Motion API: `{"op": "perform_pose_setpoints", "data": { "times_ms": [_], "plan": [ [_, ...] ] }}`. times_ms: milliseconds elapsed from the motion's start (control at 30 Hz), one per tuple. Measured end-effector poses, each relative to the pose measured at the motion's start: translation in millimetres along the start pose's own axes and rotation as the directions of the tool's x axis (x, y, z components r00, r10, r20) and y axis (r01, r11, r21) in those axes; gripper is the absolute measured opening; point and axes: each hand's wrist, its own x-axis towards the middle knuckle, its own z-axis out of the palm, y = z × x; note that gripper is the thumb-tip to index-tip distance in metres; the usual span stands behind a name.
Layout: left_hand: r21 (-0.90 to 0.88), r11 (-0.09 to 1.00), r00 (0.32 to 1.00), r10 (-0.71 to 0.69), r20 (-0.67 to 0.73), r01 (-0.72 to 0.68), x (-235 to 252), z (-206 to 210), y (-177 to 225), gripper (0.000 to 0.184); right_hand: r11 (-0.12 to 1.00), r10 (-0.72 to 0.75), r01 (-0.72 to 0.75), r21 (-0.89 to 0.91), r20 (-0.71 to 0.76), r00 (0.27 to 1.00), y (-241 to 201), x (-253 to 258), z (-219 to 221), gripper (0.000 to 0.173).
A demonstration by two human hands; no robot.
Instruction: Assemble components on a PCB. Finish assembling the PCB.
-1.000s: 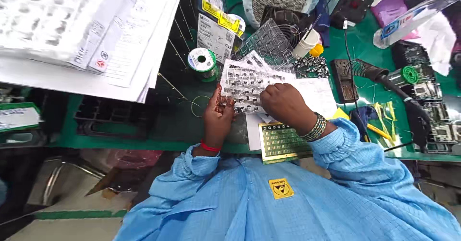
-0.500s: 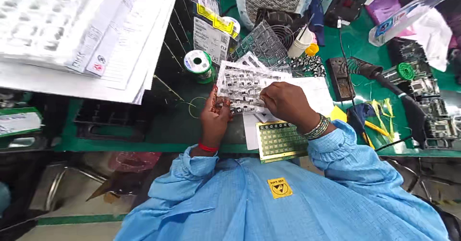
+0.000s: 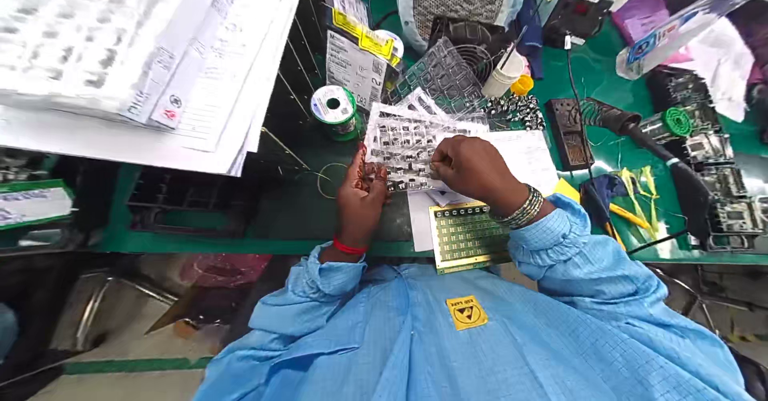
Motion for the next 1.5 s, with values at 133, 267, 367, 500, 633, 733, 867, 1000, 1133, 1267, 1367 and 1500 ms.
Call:
{"op": "perform_pose_setpoints", "data": {
  "times_ms": [133,267,367,500,633,733,867,1000,1133,1267,1367,1500],
  "plan": [
    [-0.011,1.000,1.000,-0.004,-0.006,0.004,0.3,0.8,-0.7,0.056,0.998,-0.008,0.008,-0.059,0.009,1.000,-2.2,-0.8,1.7,0.016],
    [0.003,1.000,1.000,0.007,0.006,-0.007,-0.2,0.4,1.7,0.057,0.990,-0.095,0.087,-0.109,-0.072,0.993,0.2,-0.2,8.7,0.016],
    [0.010,1.000,1.000,0.028,0.008,-0.028,0.8,-0.1,-1.1,0.057,0.989,-0.139,0.126,-0.081,-0.186,0.973,5.1,-4.0,8.2,0.016],
    [0.000,1.000,0.999,0.029,0.023,-0.029,0.3,-0.7,-0.2,0.058,0.995,-0.076,0.092,0.027,-0.368,0.927,14.3,-30.4,-21.2,0.016],
    [-0.004,0.999,0.999,0.035,0.017,-0.035,-0.6,-0.3,0.6,0.059,0.988,0.153,-0.140,0.061,-0.357,0.922,40.7,-74.4,-40.6,0.016],
    [-0.016,0.999,0.999,0.038,0.021,-0.038,0.1,-0.8,0.0,0.059,0.931,0.362,-0.363,0.039,-0.235,0.902,68.8,-93.5,-30.8,0.018],
    [-0.005,0.999,0.999,0.032,0.015,-0.032,0.2,-0.8,-0.5,0.059,0.854,0.520,-0.520,0.030,-0.120,0.846,91.8,-105.4,-9.1,0.018],
    [-0.002,1.000,1.000,0.013,0.016,-0.013,-0.2,0.0,1.8,0.060,0.856,0.514,-0.516,0.003,-0.111,0.851,91.1,-108.2,-9.4,0.021],
    [-0.016,1.000,1.000,0.003,0.004,-0.003,-0.3,0.5,2.0,0.058,0.920,0.372,-0.390,-0.033,-0.237,0.897,71.3,-94.8,-19.6,0.022],
    [-0.005,1.000,1.000,-0.009,0.004,0.009,-0.2,-0.2,0.6,0.058,0.998,0.058,-0.064,-0.003,-0.371,0.927,42.8,-60.6,-14.3,0.017],
    [0.000,1.000,1.000,-0.012,0.010,0.012,0.2,-0.5,0.1,0.057,0.992,-0.121,0.120,-0.025,-0.364,0.924,23.9,-28.6,-3.4,0.016],
    [-0.001,1.000,1.000,0.013,0.007,-0.013,0.6,-0.1,0.1,0.055,0.982,-0.170,0.150,-0.116,-0.191,0.967,7.5,0.4,2.6,0.014]
  ]
}}
